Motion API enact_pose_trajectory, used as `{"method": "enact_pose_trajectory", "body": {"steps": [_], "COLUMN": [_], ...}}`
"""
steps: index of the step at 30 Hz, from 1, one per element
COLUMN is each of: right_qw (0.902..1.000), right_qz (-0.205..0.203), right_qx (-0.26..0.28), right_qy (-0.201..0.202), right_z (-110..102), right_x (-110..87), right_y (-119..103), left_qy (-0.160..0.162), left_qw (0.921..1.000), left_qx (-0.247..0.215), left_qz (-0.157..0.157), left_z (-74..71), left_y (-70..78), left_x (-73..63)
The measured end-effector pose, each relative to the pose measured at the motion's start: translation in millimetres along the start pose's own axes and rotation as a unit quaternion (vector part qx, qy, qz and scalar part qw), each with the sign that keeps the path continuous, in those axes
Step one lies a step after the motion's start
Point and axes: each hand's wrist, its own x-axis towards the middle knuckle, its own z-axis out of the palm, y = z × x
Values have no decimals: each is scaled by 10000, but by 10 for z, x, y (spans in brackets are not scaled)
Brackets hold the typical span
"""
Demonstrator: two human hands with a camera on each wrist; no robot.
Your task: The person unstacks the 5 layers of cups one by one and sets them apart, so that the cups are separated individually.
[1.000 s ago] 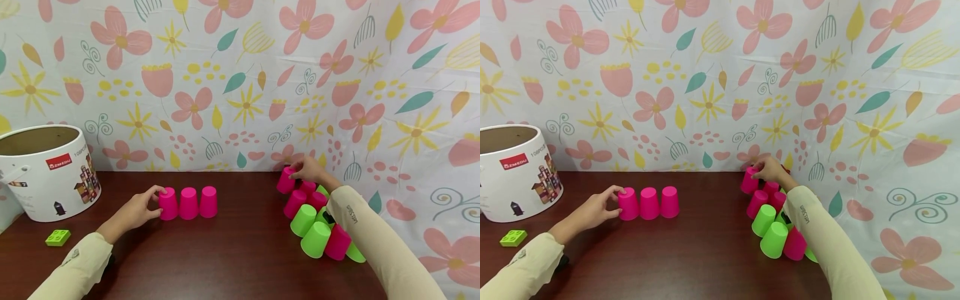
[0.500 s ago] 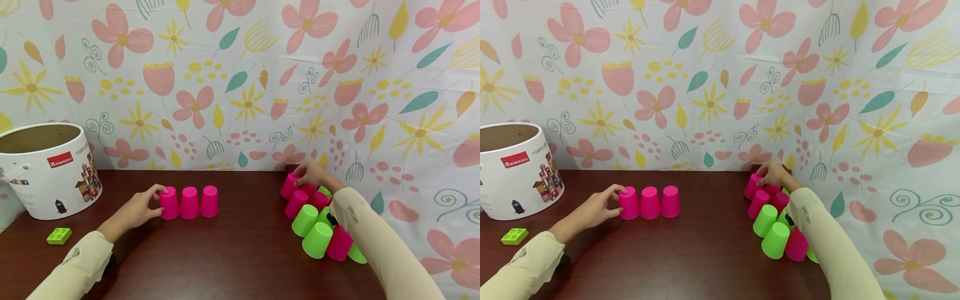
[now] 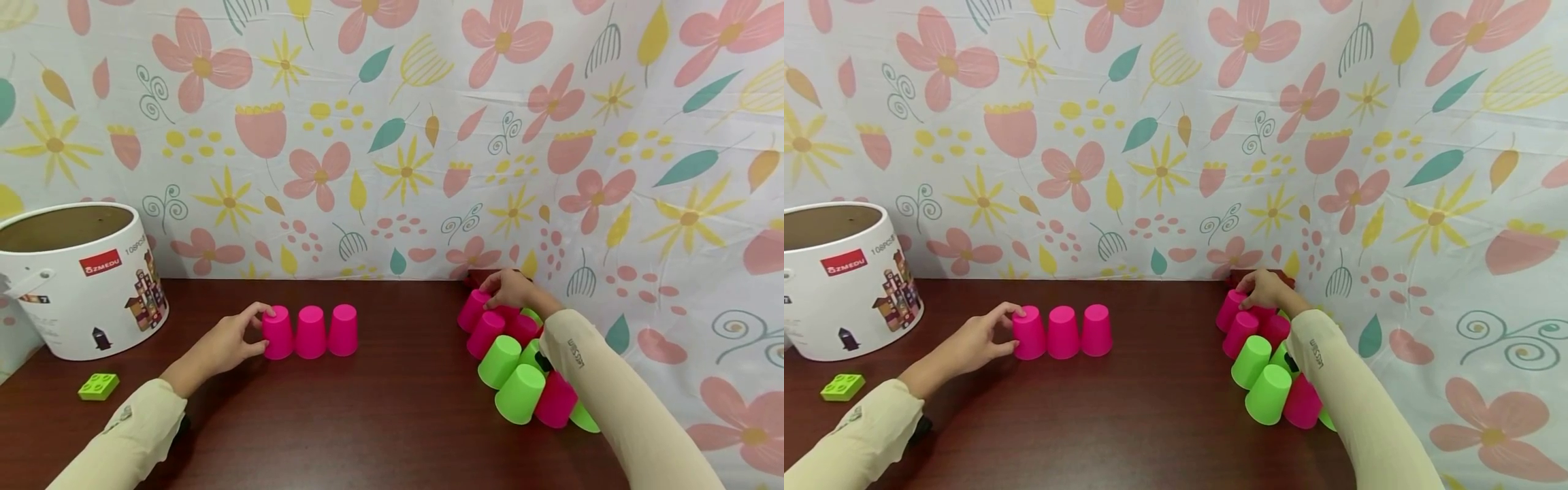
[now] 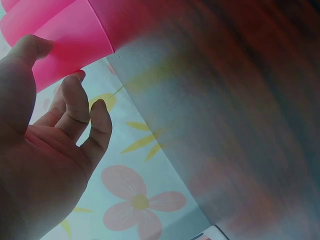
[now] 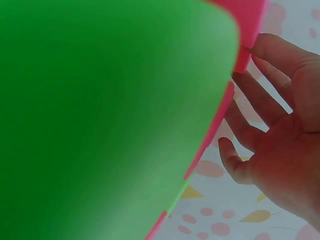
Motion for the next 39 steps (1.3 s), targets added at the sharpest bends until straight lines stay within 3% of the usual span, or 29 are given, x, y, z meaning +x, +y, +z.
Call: {"method": "enact_pose_trajectory", "body": {"steps": [4, 8, 11, 15, 23, 27, 33, 39], "right_qw": [9997, 9950, 9886, 9844, 9821, 9784, 9637, 9570], "right_qz": [-91, -341, -537, -707, -834, -927, -966, -924], "right_qx": [109, 699, 1028, 1034, 983, 1126, 1590, 2097], "right_qy": [204, 627, 955, 1234, 1373, 1465, 1914, 1781], "right_z": [-3, -11, -6, 25, 137, 297, 657, 1015], "right_x": [-26, -66, -91, -130, -250, -262, -218, -153], "right_y": [-5, -112, -283, -564, -1169, -1447, -1789, -2022], "left_qy": [-14, -17, -21, -41, -17, 9, -45, -30], "left_qw": [10000, 10000, 10000, 10000, 10000, 9999, 10000, 10000], "left_qx": [23, 51, 43, 35, 49, 85, 62, 20], "left_qz": [-9, -29, -48, -46, -59, -62, -62, -43], "left_z": [-6, -14, -16, -14, -8, -14, -5, -3], "left_y": [13, 24, 30, 38, 19, 6, 11, 40], "left_x": [4, 7, 9, 8, -1, -9, -11, -9]}}
